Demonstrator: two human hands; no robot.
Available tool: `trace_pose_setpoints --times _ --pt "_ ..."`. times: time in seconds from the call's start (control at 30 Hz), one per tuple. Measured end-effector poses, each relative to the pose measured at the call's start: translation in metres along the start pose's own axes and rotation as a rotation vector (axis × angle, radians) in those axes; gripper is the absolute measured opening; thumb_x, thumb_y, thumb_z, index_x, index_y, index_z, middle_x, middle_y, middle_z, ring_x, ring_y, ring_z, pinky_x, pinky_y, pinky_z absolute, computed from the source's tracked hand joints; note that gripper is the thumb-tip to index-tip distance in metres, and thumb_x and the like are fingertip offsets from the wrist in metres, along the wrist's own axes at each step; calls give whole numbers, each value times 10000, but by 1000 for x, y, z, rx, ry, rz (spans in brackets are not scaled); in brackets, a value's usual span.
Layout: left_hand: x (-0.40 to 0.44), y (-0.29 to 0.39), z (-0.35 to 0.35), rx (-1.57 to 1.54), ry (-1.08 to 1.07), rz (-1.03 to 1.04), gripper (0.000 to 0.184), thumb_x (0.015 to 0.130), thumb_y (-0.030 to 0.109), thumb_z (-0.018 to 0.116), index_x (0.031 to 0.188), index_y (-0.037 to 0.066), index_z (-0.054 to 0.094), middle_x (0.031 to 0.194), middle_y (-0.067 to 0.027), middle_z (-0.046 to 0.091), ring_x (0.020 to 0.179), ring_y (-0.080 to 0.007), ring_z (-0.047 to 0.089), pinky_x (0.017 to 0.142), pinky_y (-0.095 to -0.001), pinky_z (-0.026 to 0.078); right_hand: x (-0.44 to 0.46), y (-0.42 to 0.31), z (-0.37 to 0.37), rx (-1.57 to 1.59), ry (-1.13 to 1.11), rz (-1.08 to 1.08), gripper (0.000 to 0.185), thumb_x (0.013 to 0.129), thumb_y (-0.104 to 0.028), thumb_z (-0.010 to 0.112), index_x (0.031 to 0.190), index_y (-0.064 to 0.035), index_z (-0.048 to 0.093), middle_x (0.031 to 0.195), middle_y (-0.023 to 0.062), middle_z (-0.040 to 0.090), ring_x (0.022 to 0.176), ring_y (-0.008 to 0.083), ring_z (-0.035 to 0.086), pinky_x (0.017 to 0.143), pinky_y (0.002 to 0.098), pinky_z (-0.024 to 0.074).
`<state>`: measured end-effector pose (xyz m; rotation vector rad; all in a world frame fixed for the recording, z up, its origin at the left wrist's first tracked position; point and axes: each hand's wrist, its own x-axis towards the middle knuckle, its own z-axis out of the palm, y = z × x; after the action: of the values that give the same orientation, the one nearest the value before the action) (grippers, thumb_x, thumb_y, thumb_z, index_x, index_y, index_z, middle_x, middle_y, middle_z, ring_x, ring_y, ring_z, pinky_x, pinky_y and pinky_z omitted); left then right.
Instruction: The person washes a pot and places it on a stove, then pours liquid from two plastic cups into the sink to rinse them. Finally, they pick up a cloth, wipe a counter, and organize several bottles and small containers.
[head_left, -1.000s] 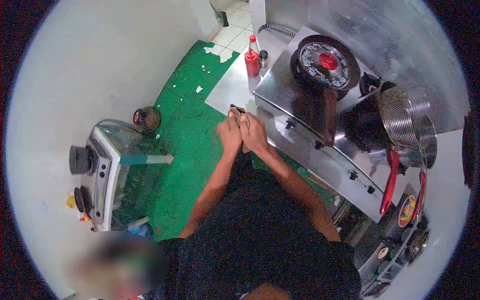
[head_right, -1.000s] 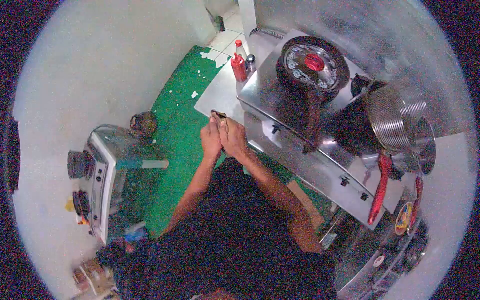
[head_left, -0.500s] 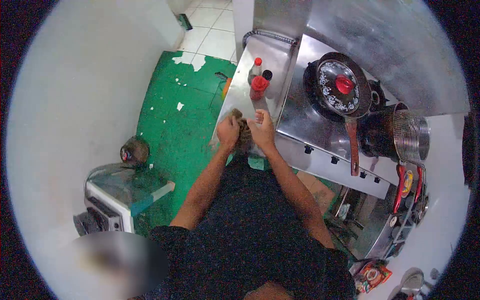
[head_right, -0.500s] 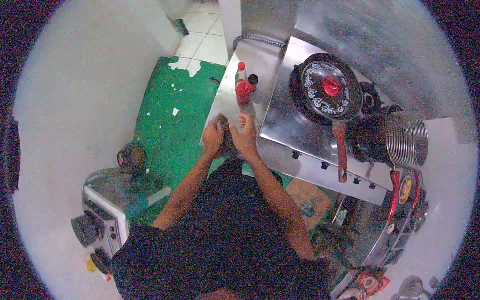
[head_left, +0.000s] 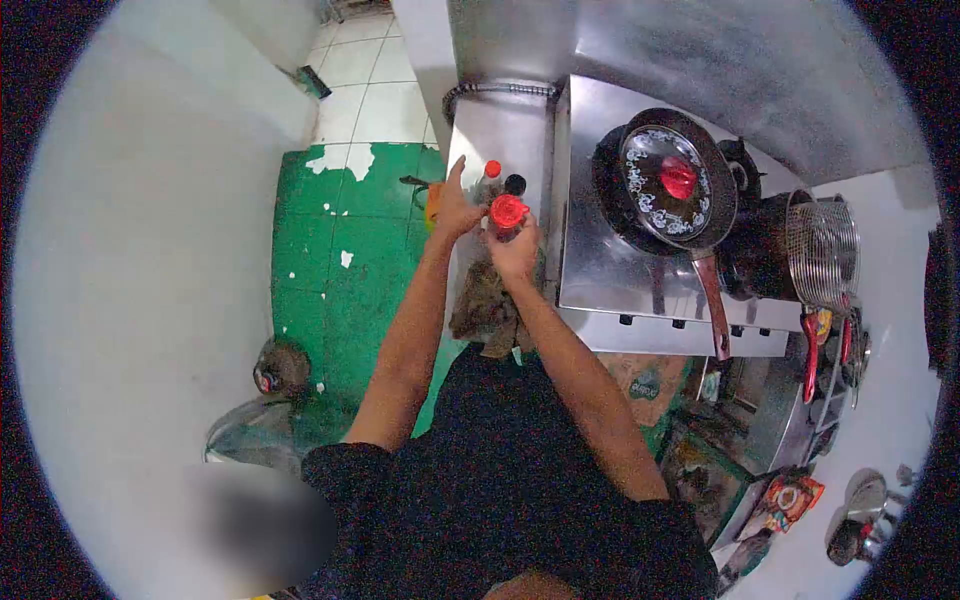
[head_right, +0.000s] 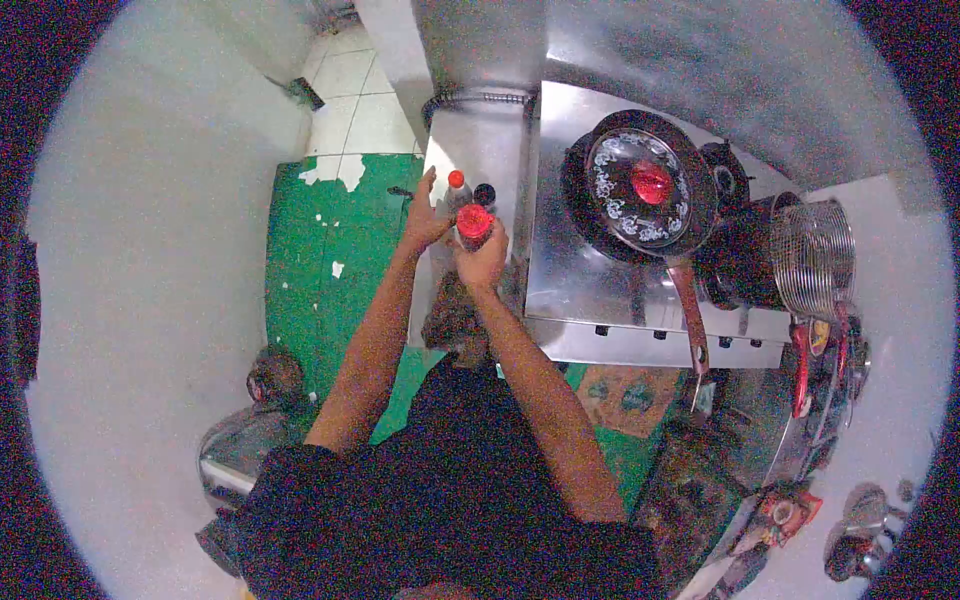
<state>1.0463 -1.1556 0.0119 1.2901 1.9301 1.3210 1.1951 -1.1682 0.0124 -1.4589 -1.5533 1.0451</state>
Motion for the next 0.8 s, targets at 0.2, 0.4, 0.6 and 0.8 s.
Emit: trace_pose_setpoints --times 0.2,0.4,0.6,0.8 --pt "24 11 -8 -11 -242 -72 983 612 222 902 1456 120 409 1196 -154 665 1152 -279 621 987 -402 494 7 -20 0 -88 52 17 778 556 -185 921 1216 -36 537 1153 175 582 1106 376 570 981 440 450" --pt "23 -28 -12 278 -205 14 666 600 374 896 1153 81 668 982 -125 655 928 -303 638 818 -417 508 -4 -30 -9 -137 57 -96 679 645 -309 875 1191 -42 573 1117 166 648 1051 333 632 920 418 497" --pt "-8 5 -38 244 -138 195 540 593 436 903 957 88 707 1005 -102 675 971 -281 640 886 -396 491 -38 -59 -71 -47 -117 -268 635 671 -354 859 1143 -27 587 1105 153 650 1059 325 634 960 416 497" --pt "-33 -2 7 330 -292 334 830 507 642 866 1186 190 711 1545 -285 213 1406 -495 192 1157 -537 212 -99 -57 -169 56 -155 -397 661 665 -249 895 1191 -9 573 1149 171 641 1059 282 653 933 397 533"
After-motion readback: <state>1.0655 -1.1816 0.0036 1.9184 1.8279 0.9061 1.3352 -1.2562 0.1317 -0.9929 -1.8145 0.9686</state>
